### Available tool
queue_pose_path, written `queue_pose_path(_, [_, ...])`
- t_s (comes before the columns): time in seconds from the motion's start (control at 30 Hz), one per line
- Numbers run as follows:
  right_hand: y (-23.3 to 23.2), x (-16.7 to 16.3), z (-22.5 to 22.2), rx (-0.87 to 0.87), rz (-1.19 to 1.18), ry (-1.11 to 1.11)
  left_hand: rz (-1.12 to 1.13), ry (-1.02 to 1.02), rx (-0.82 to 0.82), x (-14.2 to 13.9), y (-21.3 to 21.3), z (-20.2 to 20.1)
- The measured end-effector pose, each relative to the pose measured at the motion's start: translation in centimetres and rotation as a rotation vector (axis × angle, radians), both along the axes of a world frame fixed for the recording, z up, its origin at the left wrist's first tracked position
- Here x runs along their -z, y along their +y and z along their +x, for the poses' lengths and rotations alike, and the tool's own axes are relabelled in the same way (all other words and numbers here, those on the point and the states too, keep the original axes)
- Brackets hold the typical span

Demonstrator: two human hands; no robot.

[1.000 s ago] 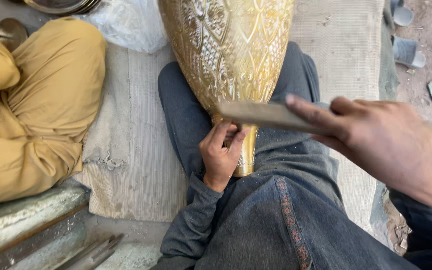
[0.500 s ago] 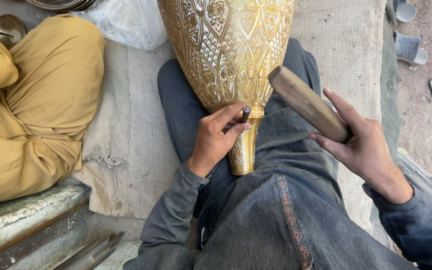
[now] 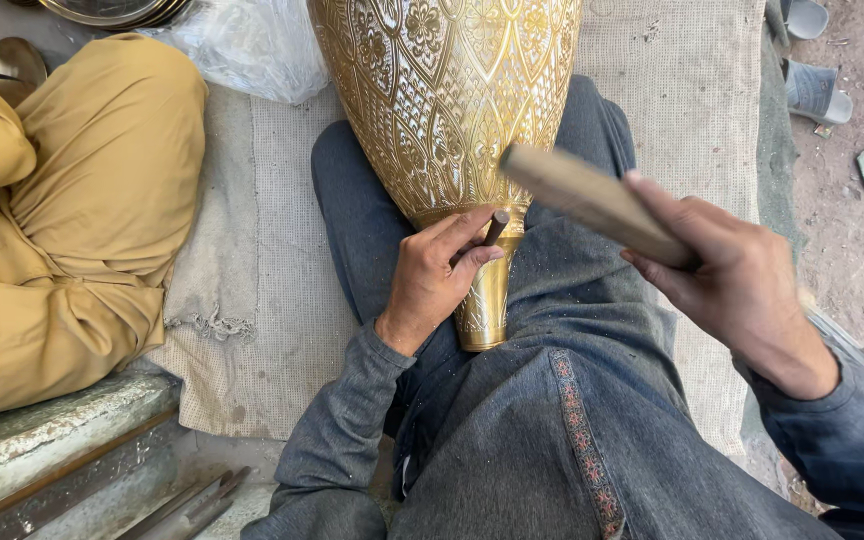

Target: The person sits on the ground with a large engraved brass vase across their lap. They hold a small chisel against the vase's narrow neck with one hand and strike it with a wooden mallet held in the other hand, repeatedly repositioning the chisel to work the metal surface.

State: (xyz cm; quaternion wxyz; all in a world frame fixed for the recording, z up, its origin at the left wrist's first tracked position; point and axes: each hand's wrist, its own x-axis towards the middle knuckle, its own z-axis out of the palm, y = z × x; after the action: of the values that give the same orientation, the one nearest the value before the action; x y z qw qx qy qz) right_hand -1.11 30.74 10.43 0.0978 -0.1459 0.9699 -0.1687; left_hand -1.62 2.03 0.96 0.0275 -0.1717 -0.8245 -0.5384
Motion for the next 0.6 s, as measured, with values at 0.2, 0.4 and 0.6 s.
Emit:
queue_pose_path(0.2, [-0.9, -2.3, -1.4, -0.217, 0.192, 0.102, 0.066, -0.076, -0.153, 0.5, 0.5, 1.5])
queue_pose_path(0.4, [-2.0, -4.2, -3.0, -0.311, 0.459, -0.071, 0.112, -0.080, -0.295, 1.2, 1.3, 2.6])
queue_pose_path(0.6, [-3.1, -5.1, -3.5, -0.353, 0.131, 0.072, 0.176, -0.041, -0.373, 1.5, 2.0, 3.2])
